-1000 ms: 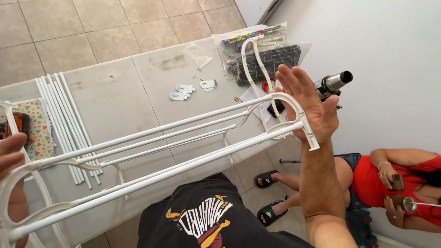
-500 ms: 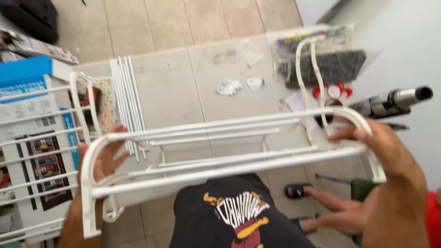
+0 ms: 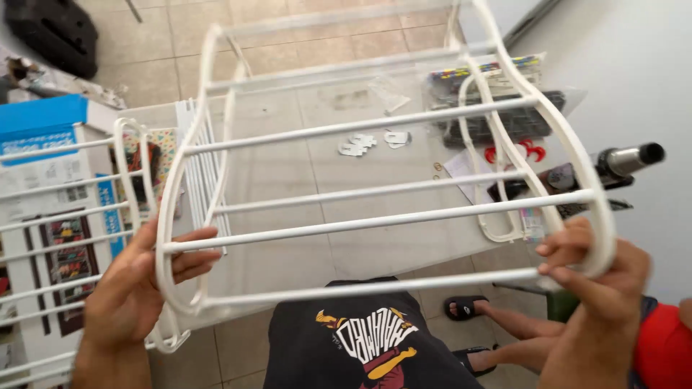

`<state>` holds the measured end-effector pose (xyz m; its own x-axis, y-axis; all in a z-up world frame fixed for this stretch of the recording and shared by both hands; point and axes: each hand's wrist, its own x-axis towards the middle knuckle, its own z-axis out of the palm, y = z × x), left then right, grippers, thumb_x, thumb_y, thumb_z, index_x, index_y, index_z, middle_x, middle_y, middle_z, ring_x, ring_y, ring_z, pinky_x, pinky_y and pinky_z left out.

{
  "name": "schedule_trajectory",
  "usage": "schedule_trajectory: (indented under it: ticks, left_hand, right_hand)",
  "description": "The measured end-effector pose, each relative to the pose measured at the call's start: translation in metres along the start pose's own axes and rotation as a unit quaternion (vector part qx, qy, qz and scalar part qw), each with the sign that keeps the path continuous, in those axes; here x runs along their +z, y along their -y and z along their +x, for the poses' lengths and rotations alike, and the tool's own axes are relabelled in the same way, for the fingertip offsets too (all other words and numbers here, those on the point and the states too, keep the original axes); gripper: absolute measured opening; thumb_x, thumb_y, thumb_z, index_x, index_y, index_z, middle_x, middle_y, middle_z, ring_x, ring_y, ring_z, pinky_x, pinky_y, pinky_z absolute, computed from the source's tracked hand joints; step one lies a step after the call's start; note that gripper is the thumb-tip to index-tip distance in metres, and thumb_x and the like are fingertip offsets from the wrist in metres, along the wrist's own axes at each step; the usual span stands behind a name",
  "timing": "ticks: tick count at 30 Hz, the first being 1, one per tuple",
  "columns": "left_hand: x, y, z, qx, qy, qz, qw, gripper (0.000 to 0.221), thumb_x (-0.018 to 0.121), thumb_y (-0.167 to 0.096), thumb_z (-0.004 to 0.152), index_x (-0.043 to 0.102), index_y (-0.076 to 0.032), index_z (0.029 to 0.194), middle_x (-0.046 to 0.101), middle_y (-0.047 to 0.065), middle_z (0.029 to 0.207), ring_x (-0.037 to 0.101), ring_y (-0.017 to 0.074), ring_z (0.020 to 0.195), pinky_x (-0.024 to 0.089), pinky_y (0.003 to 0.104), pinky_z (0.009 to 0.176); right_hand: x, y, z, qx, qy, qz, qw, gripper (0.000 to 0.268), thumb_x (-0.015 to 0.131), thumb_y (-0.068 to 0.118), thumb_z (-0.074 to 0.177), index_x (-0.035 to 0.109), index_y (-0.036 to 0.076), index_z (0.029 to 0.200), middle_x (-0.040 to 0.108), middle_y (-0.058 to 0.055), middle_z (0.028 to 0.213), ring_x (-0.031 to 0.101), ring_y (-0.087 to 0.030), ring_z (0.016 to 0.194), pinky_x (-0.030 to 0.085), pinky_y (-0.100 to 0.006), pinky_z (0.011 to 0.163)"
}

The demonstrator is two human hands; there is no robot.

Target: Assembling a white wire shoe rack by manually inserting support rods into the side frames.

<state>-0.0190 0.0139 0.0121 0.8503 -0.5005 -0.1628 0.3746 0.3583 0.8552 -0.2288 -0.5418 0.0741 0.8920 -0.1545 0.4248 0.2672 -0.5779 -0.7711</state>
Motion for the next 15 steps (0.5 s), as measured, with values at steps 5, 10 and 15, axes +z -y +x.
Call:
schedule_trajectory:
  ticks: [5,10,15]
  left_hand:
    - [-0.004,0.084,0.048,0.036,-0.259,0.099,0.96,0.029,0.051,-0.025,0.105,0.061,-0.004,0.122,0.031,-0.004,0.061,0.025,0.0055,0.045,0.017,0.022,0.039]
    - [-0.007,0.132,0.039,0.106,-0.381,0.257,0.882,0.025,0.056,-0.033,0.107,0.073,-0.016,0.101,0.026,-0.012,0.058,0.022,0.0022,0.051,0.014,0.027,0.045]
    - [0.028,0.118,0.0,0.086,-0.426,0.258,0.863,0.037,0.061,-0.036,0.096,0.079,-0.005,0.105,0.044,-0.01,0.063,0.035,0.0052,0.058,0.033,0.024,0.055]
  right_hand:
    - [0.038,-0.055,-0.005,0.154,0.016,0.191,0.969,0.043,0.059,0.047,0.102,0.047,0.008,0.114,0.055,0.003,0.07,0.056,-0.01,0.059,0.048,-0.023,0.058]
    - [0.069,-0.113,-0.041,0.286,-0.097,0.033,0.953,0.037,0.063,0.044,0.1,0.05,0.012,0.087,0.046,-0.001,0.057,0.037,-0.01,0.049,0.029,-0.028,0.048]
    - [0.063,-0.217,-0.05,0.246,-0.014,0.244,0.938,0.026,0.053,0.019,0.115,0.049,0.005,0.093,0.037,-0.007,0.051,0.043,-0.02,0.044,0.042,-0.035,0.053]
